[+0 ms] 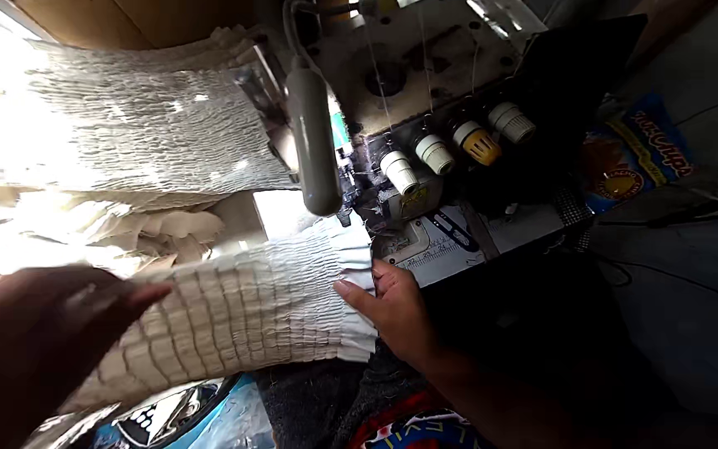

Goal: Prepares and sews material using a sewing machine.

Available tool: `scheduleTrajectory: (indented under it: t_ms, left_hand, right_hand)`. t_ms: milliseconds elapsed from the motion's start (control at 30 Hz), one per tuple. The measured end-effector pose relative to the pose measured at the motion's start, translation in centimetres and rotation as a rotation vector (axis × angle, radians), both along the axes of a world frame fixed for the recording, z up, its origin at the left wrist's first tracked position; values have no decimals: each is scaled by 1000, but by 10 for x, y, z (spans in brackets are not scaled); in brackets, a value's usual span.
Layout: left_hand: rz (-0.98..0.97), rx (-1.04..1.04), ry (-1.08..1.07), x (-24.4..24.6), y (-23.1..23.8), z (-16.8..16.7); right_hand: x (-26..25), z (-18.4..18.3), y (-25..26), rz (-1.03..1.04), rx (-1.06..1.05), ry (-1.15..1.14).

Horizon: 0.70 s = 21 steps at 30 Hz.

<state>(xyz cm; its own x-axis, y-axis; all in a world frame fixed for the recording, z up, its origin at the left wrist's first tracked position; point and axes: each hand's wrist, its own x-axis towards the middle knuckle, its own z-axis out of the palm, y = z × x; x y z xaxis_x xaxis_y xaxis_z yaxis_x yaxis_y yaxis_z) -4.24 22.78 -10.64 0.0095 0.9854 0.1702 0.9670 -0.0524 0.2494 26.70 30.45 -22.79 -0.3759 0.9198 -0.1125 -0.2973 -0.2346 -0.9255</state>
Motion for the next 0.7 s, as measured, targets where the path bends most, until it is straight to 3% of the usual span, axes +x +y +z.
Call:
scheduleTrajectory:
  t_ms: [133, 300, 367, 467, 700]
  left_hand:
    - [2, 50, 128, 9, 53, -11]
    - [-262, 259, -203, 114, 61, -58]
    - [-391, 313, -217, 135, 62, -79]
    - [-430, 359, -169, 139, 65, -95]
    - [-418, 384, -160, 139, 66, -97]
  right_hand:
    - [-10, -6, -14, 17, 1, -27]
    - [-23, -22, -31, 83, -28, -56]
    - [-21, -23, -31, 87, -23, -65]
    - [-19, -22, -32, 94, -24, -29]
    - [-12, -18, -23, 70, 16, 20]
